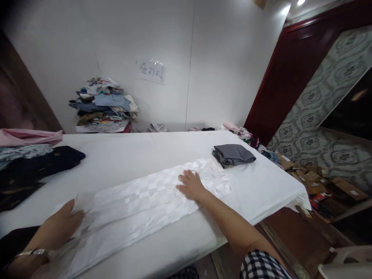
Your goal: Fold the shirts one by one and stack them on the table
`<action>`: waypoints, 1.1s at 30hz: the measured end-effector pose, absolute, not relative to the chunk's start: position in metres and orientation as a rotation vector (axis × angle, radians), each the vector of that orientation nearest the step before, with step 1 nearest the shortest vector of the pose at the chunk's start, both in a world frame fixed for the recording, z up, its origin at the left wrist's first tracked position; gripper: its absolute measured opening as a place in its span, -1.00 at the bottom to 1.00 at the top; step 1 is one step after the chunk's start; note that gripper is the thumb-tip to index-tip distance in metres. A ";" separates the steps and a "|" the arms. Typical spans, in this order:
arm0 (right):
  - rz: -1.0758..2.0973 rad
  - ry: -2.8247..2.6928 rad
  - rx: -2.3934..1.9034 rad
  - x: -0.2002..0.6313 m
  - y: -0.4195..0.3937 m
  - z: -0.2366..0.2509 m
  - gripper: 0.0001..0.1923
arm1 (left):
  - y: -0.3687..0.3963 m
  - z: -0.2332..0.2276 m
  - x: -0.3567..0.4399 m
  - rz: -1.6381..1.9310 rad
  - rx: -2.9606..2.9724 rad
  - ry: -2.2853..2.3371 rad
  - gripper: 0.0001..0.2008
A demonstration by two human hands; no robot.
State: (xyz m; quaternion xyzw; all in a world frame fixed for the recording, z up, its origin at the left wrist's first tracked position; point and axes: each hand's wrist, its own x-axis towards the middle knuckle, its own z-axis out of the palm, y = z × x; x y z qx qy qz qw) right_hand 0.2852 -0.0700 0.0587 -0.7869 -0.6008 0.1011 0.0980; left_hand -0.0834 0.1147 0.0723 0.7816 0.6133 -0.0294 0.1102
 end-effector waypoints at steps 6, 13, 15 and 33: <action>0.089 -1.749 -2.348 0.282 -0.065 0.059 -0.35 | 0.102 0.081 -0.081 -0.203 2.278 1.810 -0.45; 0.300 -1.693 -2.501 0.291 -0.060 0.036 -0.33 | 0.100 0.082 -0.084 -0.201 2.339 1.769 -0.45; 0.332 -1.680 -2.509 0.291 -0.059 0.040 -0.34 | 0.101 0.081 -0.087 -0.154 2.395 1.775 -0.47; -0.065 -2.012 -2.252 0.272 -0.062 -0.009 -0.38 | 0.088 0.109 -0.136 0.323 2.088 1.989 -0.55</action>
